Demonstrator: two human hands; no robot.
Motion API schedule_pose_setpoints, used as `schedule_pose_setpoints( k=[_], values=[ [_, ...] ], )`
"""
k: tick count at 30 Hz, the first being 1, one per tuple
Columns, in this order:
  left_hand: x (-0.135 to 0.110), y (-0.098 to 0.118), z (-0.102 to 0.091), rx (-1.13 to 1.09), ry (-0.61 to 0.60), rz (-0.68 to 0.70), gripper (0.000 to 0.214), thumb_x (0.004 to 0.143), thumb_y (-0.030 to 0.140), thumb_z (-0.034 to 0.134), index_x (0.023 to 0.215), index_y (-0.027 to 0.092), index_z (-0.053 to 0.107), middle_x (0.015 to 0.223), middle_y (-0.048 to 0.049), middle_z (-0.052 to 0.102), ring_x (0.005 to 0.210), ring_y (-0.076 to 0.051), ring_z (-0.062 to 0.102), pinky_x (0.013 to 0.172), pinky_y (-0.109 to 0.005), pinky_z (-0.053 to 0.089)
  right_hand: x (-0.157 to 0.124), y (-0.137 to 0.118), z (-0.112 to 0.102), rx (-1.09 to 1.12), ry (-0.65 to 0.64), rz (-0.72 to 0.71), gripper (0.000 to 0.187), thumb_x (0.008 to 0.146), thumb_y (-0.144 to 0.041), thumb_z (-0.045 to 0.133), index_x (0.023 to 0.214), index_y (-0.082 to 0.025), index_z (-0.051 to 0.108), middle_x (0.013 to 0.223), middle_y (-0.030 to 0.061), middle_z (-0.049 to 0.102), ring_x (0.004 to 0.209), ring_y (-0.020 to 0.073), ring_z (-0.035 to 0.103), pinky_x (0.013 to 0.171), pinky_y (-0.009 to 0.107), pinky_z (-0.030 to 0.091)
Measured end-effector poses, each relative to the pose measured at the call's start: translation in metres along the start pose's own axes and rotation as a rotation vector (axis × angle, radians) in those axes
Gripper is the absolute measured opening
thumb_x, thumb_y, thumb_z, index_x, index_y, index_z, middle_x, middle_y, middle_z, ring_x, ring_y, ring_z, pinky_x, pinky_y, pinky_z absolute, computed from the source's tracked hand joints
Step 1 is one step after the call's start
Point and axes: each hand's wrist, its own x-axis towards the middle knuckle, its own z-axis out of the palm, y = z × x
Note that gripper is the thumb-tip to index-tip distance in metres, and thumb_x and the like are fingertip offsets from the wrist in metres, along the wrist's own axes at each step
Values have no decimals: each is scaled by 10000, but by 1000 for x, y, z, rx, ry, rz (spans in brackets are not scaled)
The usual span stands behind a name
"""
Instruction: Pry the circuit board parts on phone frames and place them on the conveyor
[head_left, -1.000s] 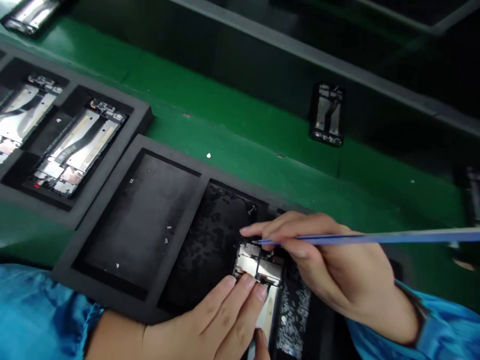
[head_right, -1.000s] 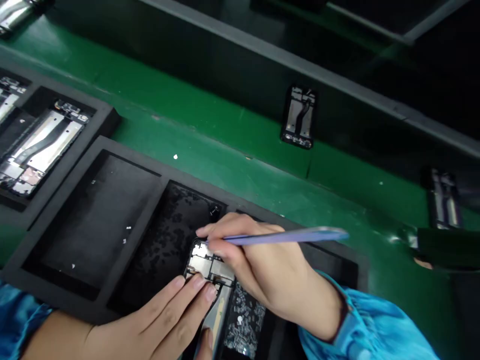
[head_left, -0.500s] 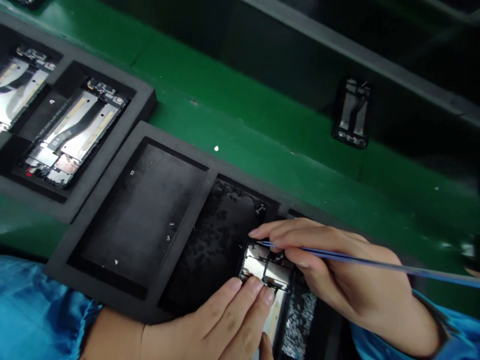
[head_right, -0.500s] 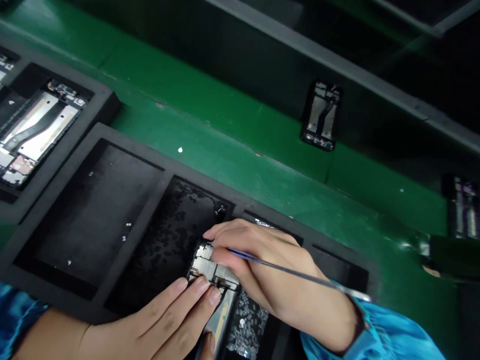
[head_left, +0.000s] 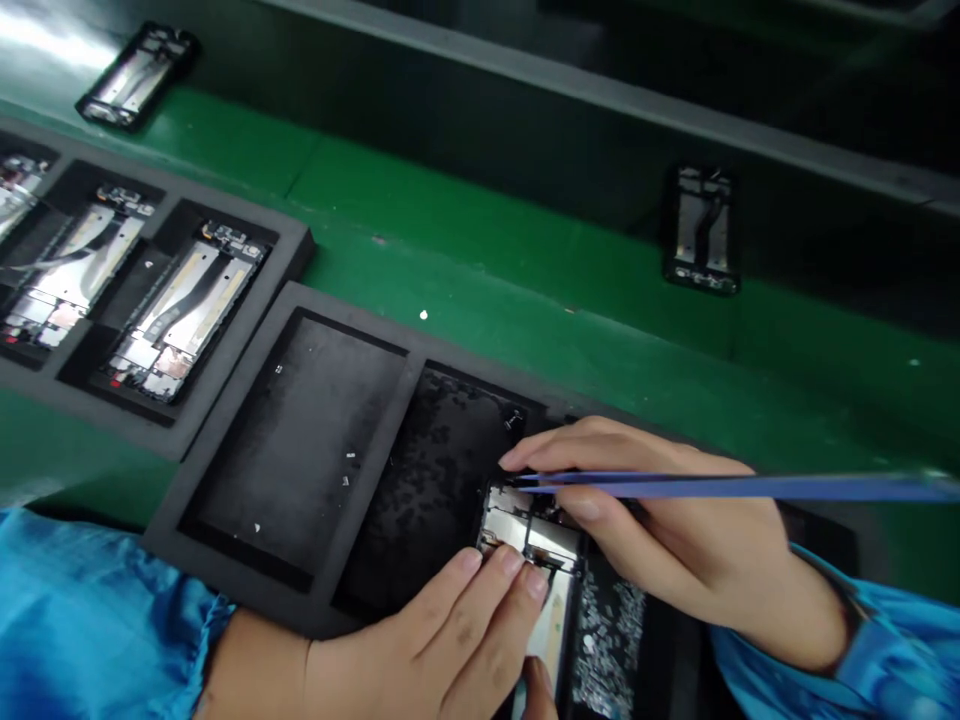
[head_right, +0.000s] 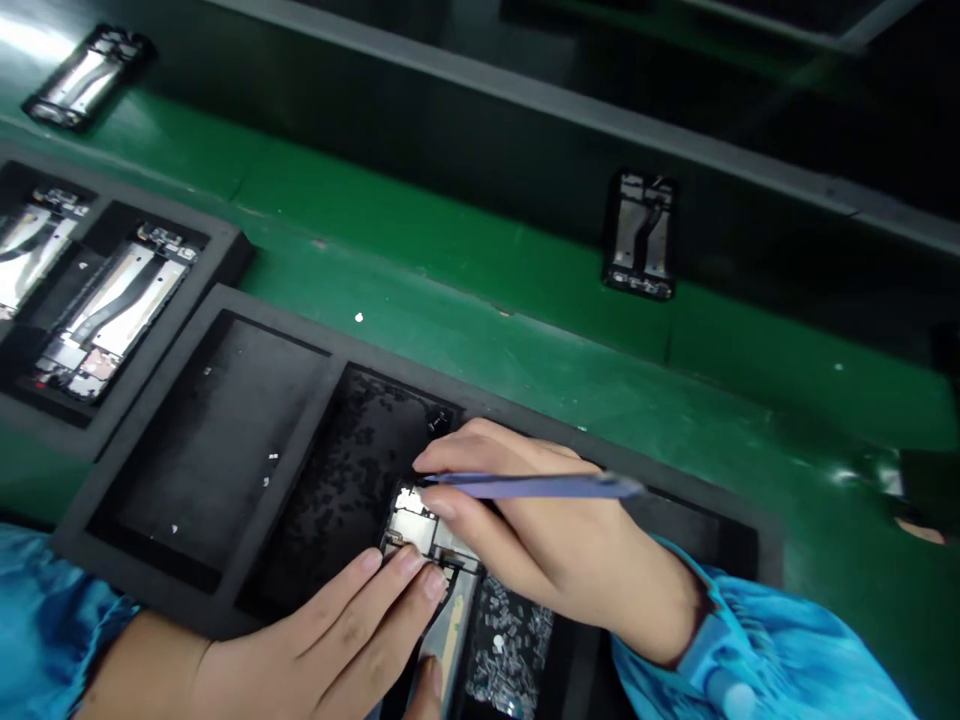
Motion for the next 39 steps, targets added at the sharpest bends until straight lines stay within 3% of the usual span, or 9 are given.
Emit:
schedule_pose_setpoints(
  k=[4,6,8,11,15,18,21,27,39],
  values=[
    [2,2,0,-15,11,-3,378,1028,272,446,1372,160,555,1450,-108,606,1303,-249,615,1116,-351,495,-1,-8,4,63,511,210,144,1020,-256,568,1102,-270,684,864,36,704,720,195,688,591,331,550],
    [2,4,2,-18,-1,-3,364,1035,265,433,1356,168,576,1471,-91,590,1319,-226,601,1128,-331,482,1,-10,6,50,616,299,91,982,-255,645,1049,-268,706,767,7,670,581,157,613,489,305,469],
    [2,7,3,-2,-17,-16,353,1044,278,445,1346,166,589,1509,-92,552,1352,-214,571,1147,-316,461,4,-9,7,39,513,300,43,970,-269,665,986,-264,704,759,-10,677,560,138,597,488,289,463],
    [1,11,6,21,-16,-45,350,1044,318,502,1336,155,603,1527,-118,529,1378,-224,545,1174,-328,433,8,-3,10,20,300,211,133,999,-298,611,898,-246,679,861,-8,736,678,144,688,628,271,555],
    [0,8,6,-1,117,-47,359,1029,398,558,1336,238,651,1542,-48,518,1370,-235,547,1128,-347,486,10,2,13,0,178,114,157,1016,-285,574,951,-226,704,952,13,772,824,161,740,717,255,579],
    [-1,-1,3,-11,136,74,317,1042,400,523,1302,315,683,1500,41,560,1388,-192,517,1090,-294,510,10,3,14,31,134,99,130,1001,-260,597,996,-227,723,928,5,772,781,140,732,683,240,570],
    [-1,-10,-2,-11,111,148,311,1042,360,503,1282,326,698,1459,61,595,1374,-179,527,1090,-280,509,10,3,14,58,103,52,126,989,-241,615,961,-219,736,895,8,777,772,146,732,682,254,568],
    [1,-17,-4,-23,69,184,354,1047,288,439,1296,321,688,1391,39,652,1262,-175,625,1066,-287,524,10,7,13,66,67,57,107,963,-234,635,951,-214,740,842,10,757,733,152,719,642,264,561],
    [0,-16,-8,-28,50,172,355,1037,311,453,1324,329,661,1412,26,635,1263,-184,618,1086,-308,513,19,-1,10,70,31,-27,110,957,-181,634,929,-210,736,830,24,774,701,159,722,602,267,576]
  ],
)
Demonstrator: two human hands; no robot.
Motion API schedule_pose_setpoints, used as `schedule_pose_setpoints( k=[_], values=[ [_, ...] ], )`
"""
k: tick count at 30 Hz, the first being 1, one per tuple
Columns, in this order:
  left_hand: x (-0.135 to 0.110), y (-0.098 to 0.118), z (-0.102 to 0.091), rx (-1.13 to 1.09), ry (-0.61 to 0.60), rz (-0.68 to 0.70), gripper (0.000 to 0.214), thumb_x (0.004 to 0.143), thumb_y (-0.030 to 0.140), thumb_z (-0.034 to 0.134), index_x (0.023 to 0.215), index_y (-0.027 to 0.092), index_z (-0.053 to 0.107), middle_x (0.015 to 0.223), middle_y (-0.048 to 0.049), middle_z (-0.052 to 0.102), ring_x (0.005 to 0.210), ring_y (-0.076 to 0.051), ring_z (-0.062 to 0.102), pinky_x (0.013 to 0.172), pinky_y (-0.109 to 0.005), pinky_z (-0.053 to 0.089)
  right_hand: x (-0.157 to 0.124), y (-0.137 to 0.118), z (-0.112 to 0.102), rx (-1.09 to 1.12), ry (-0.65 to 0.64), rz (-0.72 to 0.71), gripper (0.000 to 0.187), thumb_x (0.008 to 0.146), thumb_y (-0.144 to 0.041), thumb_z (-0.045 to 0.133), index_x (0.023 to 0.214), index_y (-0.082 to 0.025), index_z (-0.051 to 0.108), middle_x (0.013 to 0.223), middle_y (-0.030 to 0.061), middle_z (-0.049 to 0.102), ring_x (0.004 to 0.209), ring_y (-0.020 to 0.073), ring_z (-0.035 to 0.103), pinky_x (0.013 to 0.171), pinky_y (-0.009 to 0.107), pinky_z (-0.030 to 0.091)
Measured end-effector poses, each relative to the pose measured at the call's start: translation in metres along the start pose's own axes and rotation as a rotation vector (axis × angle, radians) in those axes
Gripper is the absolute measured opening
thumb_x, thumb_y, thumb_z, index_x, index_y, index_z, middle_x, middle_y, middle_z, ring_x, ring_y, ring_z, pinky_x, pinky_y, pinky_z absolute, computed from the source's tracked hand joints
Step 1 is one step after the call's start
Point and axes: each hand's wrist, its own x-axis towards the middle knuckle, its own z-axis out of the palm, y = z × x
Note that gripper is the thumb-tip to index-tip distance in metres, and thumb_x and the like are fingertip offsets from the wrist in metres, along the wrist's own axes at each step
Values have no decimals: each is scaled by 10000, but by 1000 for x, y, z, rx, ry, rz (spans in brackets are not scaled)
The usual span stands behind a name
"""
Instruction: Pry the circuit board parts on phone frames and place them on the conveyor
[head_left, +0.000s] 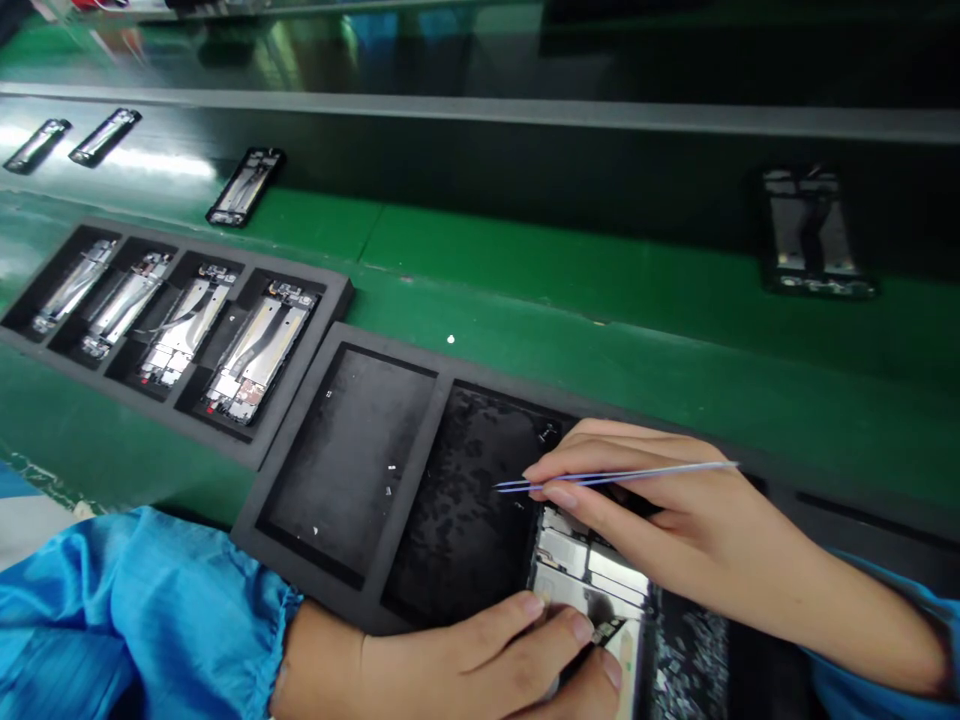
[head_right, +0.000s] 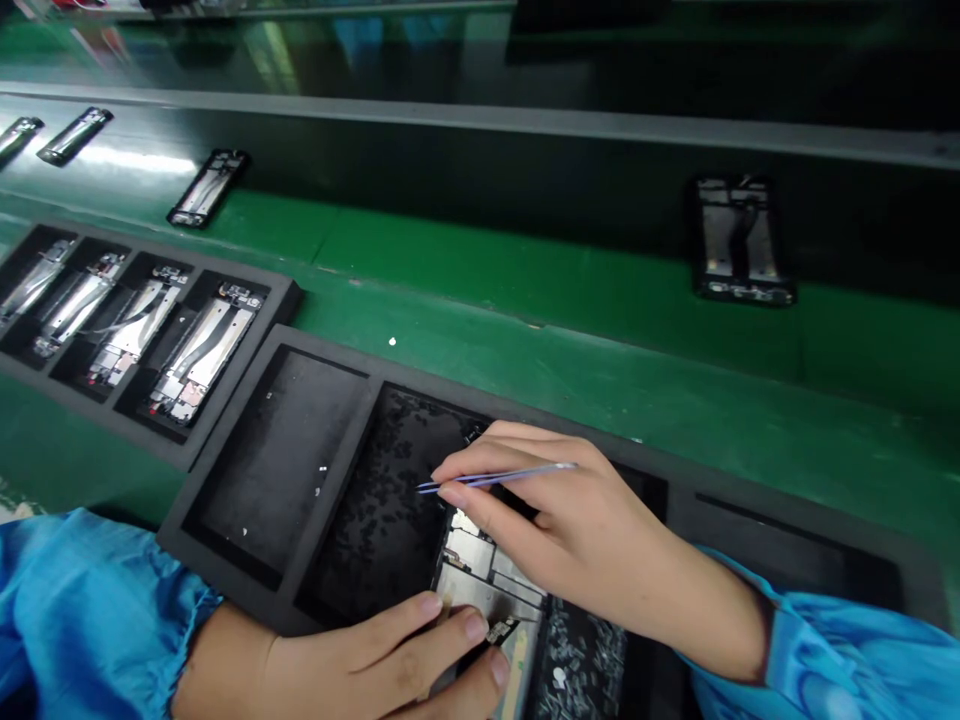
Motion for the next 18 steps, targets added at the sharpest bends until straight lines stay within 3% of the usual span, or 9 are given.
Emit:
schedule_pose_setpoints(
  k=[13,18],
  values=[
    [-2,18,12,50,23,-113,366,1017,355,555,1374,304,617,1422,-32,628,1314,-270,601,1118,-391,486,-5,6,1,-43,-35,41,163,999,-262,601,951,-199,743,848,40,773,737,176,721,629,291,566],
    [-2,18,12,62,21,-125,343,1023,371,541,1342,289,638,1439,-38,615,1312,-260,602,1119,-374,481,-3,5,1,-42,-49,18,159,999,-263,602,951,-204,742,856,38,779,730,178,719,639,297,565]
  ],
)
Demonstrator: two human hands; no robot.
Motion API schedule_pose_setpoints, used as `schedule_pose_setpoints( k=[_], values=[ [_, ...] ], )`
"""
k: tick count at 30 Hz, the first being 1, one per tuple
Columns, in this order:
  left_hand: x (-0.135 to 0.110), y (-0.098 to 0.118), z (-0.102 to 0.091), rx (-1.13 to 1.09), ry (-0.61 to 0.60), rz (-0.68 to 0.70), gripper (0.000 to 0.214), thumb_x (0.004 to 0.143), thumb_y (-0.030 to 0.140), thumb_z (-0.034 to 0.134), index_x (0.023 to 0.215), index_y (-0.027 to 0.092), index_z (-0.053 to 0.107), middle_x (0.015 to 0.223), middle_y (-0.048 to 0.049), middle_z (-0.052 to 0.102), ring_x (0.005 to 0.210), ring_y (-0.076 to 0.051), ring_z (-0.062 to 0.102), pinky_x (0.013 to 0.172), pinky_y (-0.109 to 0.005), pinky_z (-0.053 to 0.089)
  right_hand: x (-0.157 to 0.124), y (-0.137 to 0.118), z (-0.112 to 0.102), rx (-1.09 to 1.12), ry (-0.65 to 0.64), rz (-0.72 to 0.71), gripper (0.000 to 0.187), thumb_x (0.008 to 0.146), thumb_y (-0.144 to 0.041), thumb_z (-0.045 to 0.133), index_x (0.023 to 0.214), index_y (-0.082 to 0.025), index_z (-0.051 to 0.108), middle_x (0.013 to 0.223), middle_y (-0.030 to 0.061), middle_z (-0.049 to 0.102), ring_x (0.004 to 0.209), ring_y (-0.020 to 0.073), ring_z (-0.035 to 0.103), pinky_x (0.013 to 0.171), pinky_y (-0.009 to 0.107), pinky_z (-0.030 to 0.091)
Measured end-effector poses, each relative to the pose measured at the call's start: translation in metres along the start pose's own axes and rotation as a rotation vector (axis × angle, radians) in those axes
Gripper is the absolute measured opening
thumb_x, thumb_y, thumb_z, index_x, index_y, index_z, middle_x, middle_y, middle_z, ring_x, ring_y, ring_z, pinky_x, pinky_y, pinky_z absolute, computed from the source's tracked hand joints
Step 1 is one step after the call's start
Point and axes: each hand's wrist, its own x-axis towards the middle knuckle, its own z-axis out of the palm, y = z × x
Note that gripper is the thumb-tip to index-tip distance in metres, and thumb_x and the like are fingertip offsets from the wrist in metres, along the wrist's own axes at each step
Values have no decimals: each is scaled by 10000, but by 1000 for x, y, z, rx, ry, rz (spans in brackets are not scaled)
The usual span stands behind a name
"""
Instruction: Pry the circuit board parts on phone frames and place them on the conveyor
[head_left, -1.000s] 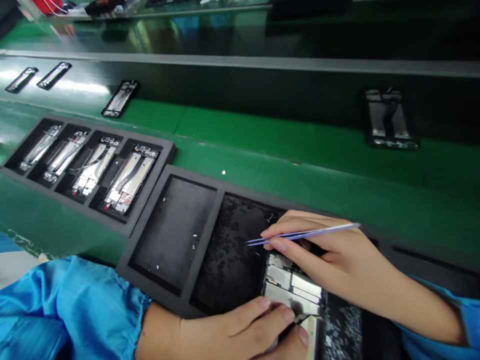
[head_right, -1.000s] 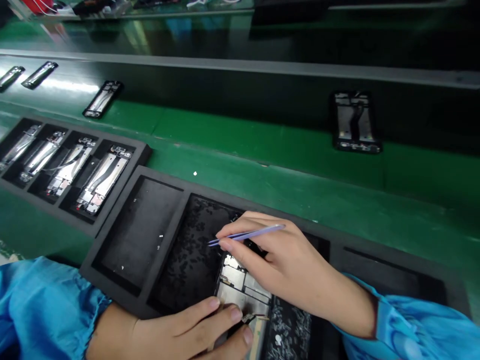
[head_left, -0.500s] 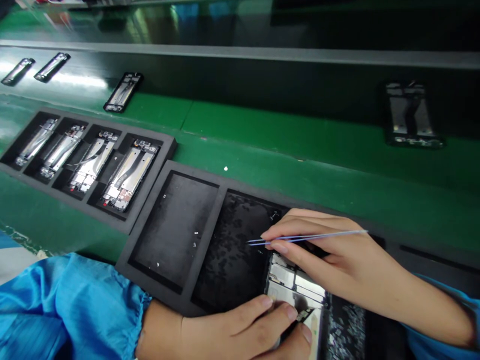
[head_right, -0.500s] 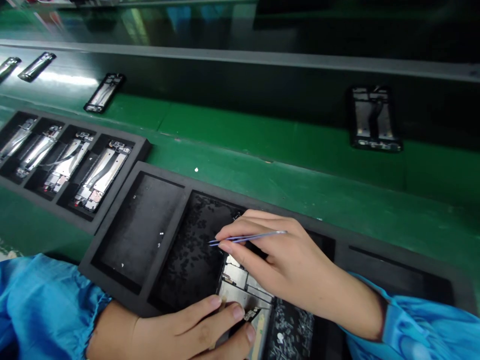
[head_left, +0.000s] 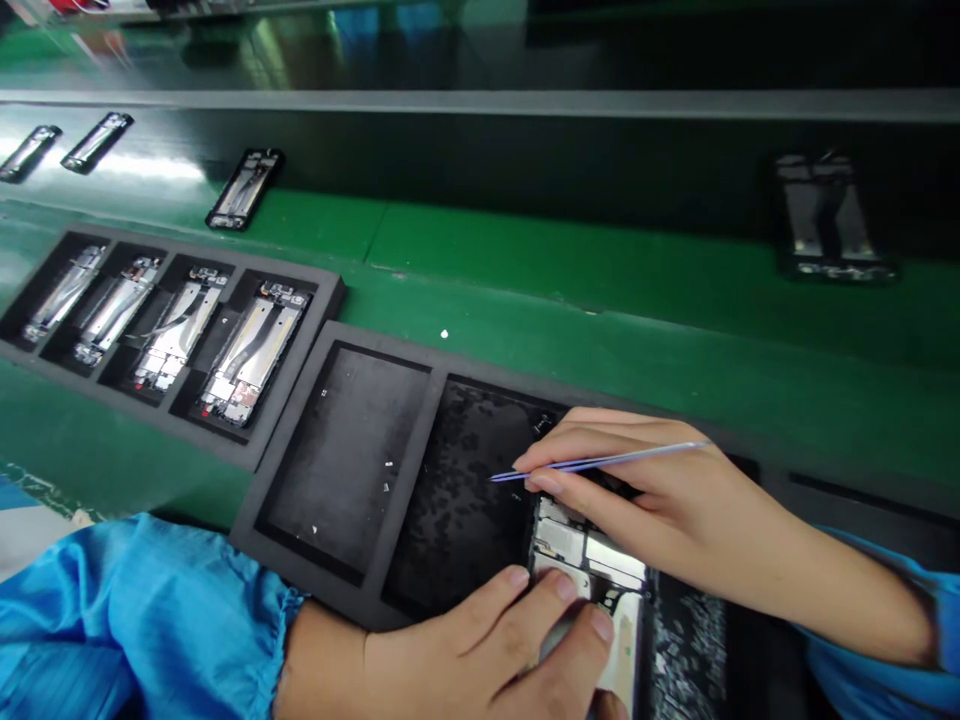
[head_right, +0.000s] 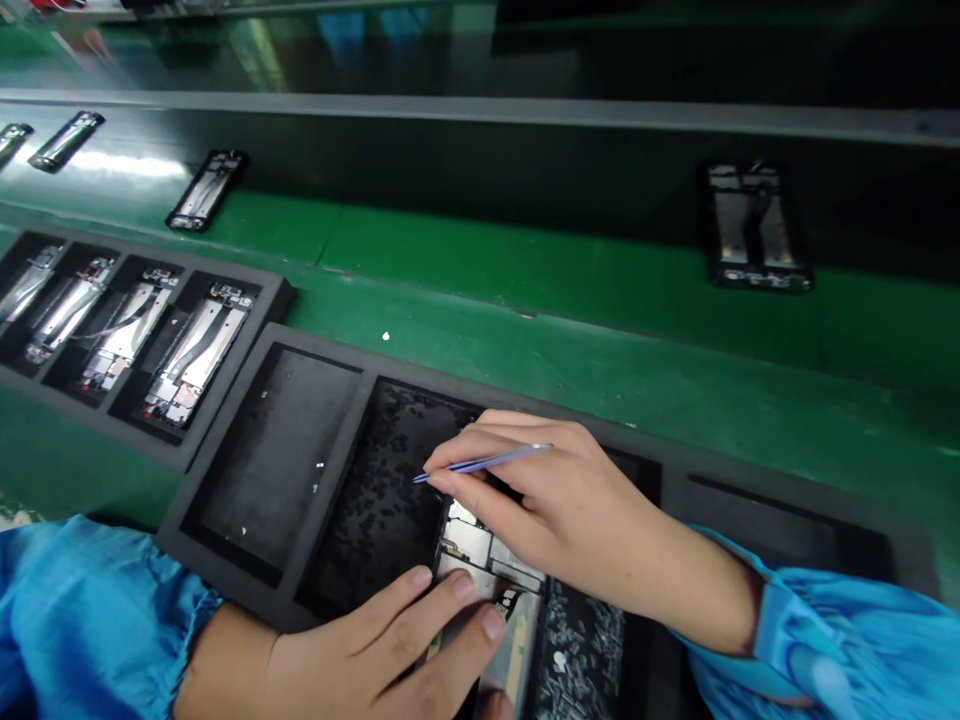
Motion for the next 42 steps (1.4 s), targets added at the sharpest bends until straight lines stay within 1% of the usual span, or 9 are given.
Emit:
schedule_pose_setpoints(
  k=[5,10,13,18,21,26,32,38,42],
  values=[
    [0,-1,-1,-15,-6,15,385,1010,396,570,1377,284,606,1459,-64,597,1335,-285,584,1121,-394,477,-3,-4,1,23,100,18,164,1012,-247,569,922,-208,701,842,24,762,721,161,716,635,273,565],
    [5,6,0,-107,35,-214,517,961,386,664,1442,254,530,1396,-133,619,1369,-347,539,1136,-484,445,-15,-10,-2,65,286,139,226,1041,-251,483,878,-202,631,813,38,712,638,139,690,560,241,554],
    [12,-3,-6,-87,22,-286,508,930,373,690,1404,232,572,1370,-158,609,1399,-393,477,1140,-539,409,-22,-10,-4,-31,277,77,201,1044,-229,458,940,-197,628,853,48,724,685,156,714,603,258,571],
    [29,-40,-24,-104,-184,-282,617,1014,614,388,1372,162,606,1354,-227,582,1270,-416,527,997,-572,451,-26,-7,-8,-96,229,33,216,1048,-215,422,1010,-181,632,875,63,739,737,184,739,626,280,584],
    [36,-53,-26,-119,-241,-292,548,1018,560,423,1346,165,617,1336,-208,592,1202,-404,544,957,-578,430,-24,-9,-9,-76,228,46,223,1045,-205,422,1012,-182,642,890,59,748,736,177,739,645,276,593],
    [36,-51,-20,-109,-181,-303,462,1013,471,449,1305,161,629,1328,-212,564,1222,-398,507,1008,-573,353,-26,-9,-8,-192,253,19,271,1056,-209,386,964,-157,636,881,63,751,734,185,738,643,306,590],
    [36,-50,-17,-115,-168,-312,448,985,430,506,1309,150,635,1338,-229,529,1240,-417,485,1032,-579,332,-36,0,-4,-232,220,-18,245,1051,-224,437,1065,-151,671,994,94,754,850,223,732,673,335,592],
    [35,-50,-15,-117,-156,-302,442,987,419,492,1302,141,632,1332,-226,517,1236,-412,475,1029,-575,340,-31,-4,-9,-230,202,-52,333,1059,-218,406,958,-169,719,864,75,742,781,195,713,678,301,581],
    [34,-48,-13,-105,-161,-299,457,984,431,493,1311,143,630,1326,-227,516,1216,-405,485,1011,-576,357,-30,-5,-11,-382,209,-138,413,1070,-177,340,915,-152,722,849,85,745,760,203,712,638,302,567]
  ],
)
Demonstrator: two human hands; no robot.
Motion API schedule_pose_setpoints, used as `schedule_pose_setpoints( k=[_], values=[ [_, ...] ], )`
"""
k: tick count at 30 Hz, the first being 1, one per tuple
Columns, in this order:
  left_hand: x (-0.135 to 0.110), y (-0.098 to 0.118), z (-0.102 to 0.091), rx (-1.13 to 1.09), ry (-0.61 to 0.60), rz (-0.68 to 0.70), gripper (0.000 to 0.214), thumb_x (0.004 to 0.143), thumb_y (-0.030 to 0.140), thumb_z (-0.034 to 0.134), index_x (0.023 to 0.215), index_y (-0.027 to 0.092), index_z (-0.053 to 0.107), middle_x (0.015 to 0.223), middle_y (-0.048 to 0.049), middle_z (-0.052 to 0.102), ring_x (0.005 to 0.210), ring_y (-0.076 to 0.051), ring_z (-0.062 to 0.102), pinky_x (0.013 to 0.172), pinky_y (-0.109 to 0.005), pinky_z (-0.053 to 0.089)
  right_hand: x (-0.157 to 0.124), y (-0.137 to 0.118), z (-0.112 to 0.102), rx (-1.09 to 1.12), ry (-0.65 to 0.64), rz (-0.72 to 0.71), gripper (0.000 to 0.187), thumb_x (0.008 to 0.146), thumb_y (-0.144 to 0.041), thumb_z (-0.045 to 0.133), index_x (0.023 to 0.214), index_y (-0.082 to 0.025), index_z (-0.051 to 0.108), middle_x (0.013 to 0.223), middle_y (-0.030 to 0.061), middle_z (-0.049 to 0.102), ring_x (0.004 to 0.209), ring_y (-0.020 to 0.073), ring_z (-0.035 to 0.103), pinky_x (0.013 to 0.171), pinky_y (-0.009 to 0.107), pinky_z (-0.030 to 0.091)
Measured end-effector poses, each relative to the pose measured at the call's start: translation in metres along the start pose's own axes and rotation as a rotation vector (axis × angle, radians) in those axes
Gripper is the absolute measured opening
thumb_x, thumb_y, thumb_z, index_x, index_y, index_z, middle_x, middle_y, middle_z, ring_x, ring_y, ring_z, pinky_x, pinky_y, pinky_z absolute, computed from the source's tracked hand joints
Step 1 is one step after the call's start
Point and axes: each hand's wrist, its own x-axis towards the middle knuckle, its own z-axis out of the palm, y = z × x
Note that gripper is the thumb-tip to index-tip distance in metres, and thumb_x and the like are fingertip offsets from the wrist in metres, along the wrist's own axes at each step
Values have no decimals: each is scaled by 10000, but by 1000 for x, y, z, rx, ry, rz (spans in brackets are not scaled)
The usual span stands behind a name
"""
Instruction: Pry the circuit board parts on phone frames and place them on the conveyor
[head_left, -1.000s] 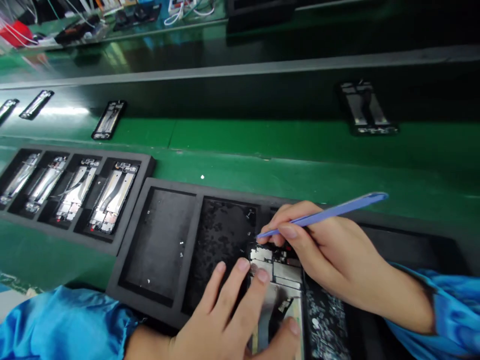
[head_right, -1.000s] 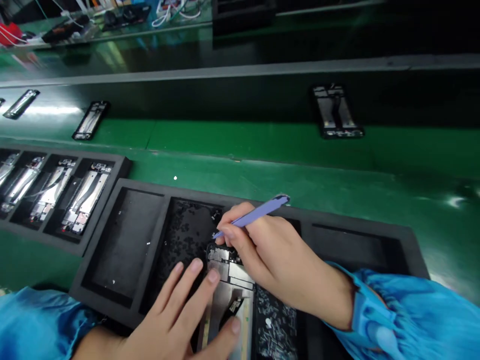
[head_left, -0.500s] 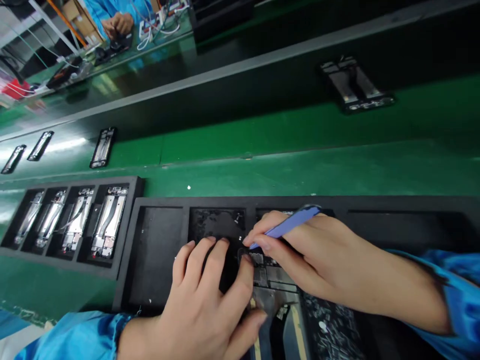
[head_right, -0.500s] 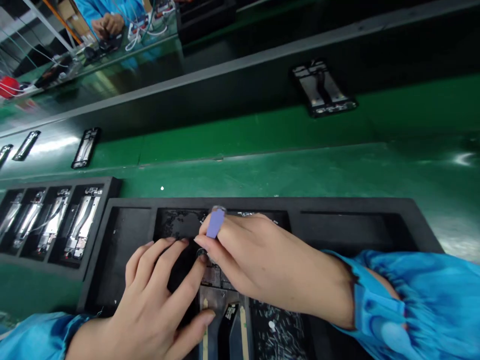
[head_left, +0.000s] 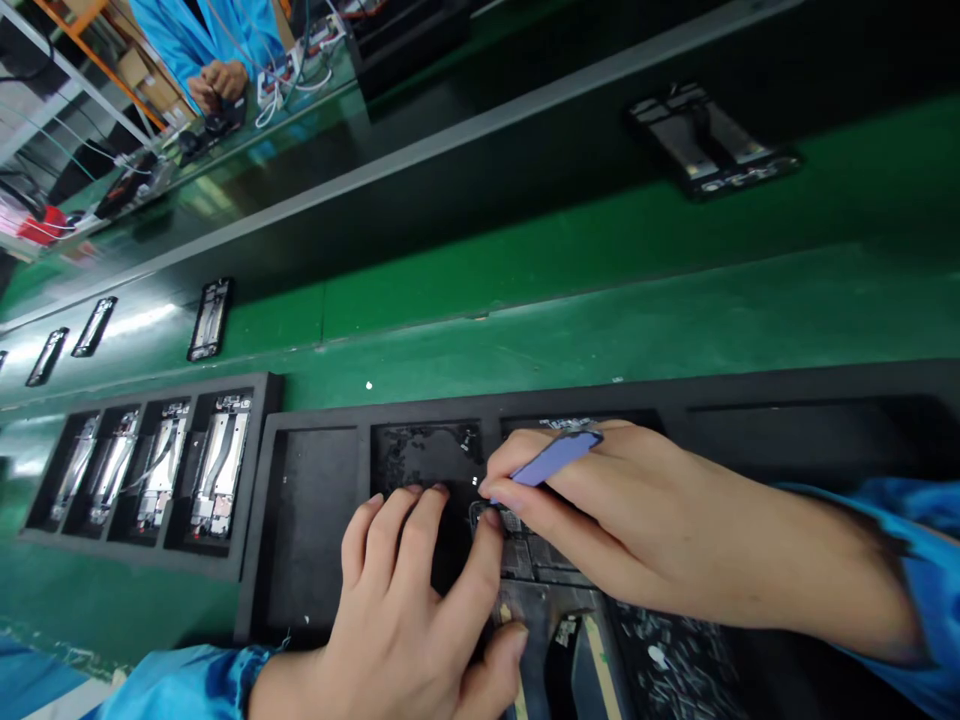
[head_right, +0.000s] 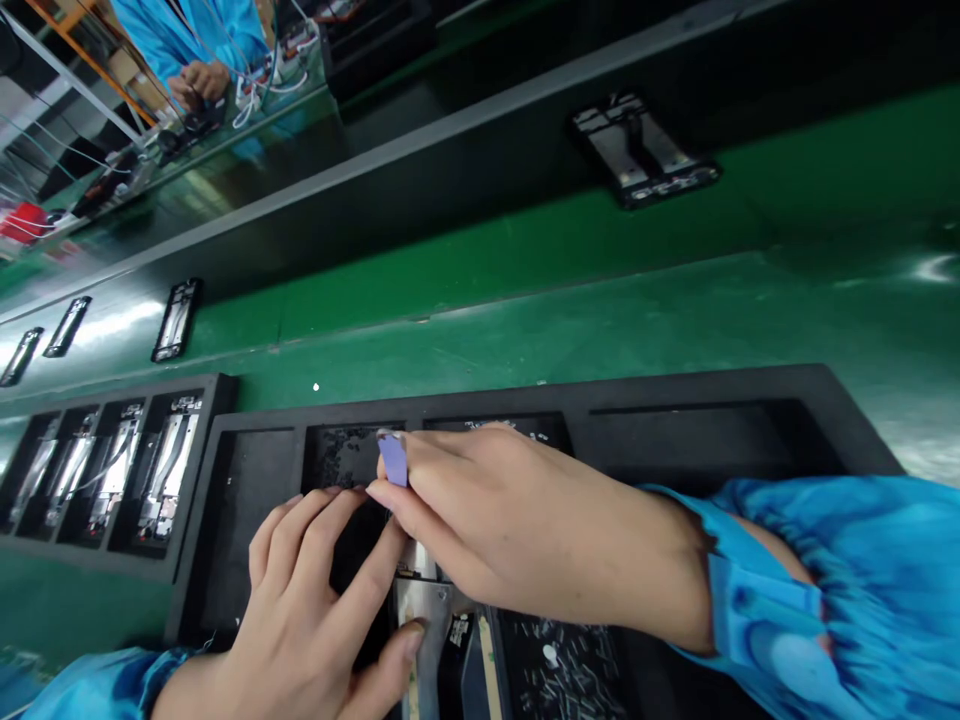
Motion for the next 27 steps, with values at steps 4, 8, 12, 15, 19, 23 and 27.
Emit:
schedule_pose_setpoints(
  k=[4,8,12,15,19,23,27],
  values=[
    [0,0,1,-2,1,-8,465,984,433,486,1322,149,631,1328,-223,512,1214,-398,483,1009,-574,358,1,-1,1,33,31,28,368,1065,-176,352,951,-141,700,872,91,752,751,221,715,620,330,556],
    [2,-1,-1,-11,-31,-6,467,982,407,488,1345,143,617,1304,-212,517,1208,-393,479,1018,-562,347,6,-2,-2,274,47,402,294,1074,-297,414,923,-185,640,786,32,722,628,154,668,555,275,515],
    [4,0,-2,-28,-43,7,485,977,370,493,1372,107,593,1285,-205,516,1181,-384,478,1012,-542,342,9,-2,-5,395,51,647,299,1054,-379,466,869,-208,628,657,0,662,539,143,598,476,269,422],
    [5,1,-2,-30,-37,2,470,980,368,487,1356,112,606,1242,-193,517,1154,-374,481,1000,-533,344,9,-2,-4,446,27,696,303,1042,-405,478,865,-210,627,637,-2,648,512,138,568,459,270,383],
    [4,2,-4,32,1,9,442,978,362,506,1338,136,627,1220,-183,514,1137,-366,483,1014,-533,336,10,-1,-2,464,10,717,318,1035,-415,475,834,-212,613,589,-18,615,465,123,518,443,269,349],
    [7,2,-5,23,-10,19,439,966,339,525,1333,119,623,1199,-180,523,1107,-351,487,995,-523,357,11,1,-4,465,6,727,348,1029,-419,470,769,-213,577,549,-30,578,449,114,494,426,266,325],
    [9,2,-6,-47,-63,-1,443,959,341,515,1319,102,610,1172,-185,528,1079,-350,481,927,-511,403,11,2,-7,514,19,697,292,1004,-359,478,760,-222,559,498,-64,518,410,95,440,396,249,308]
  ],
)
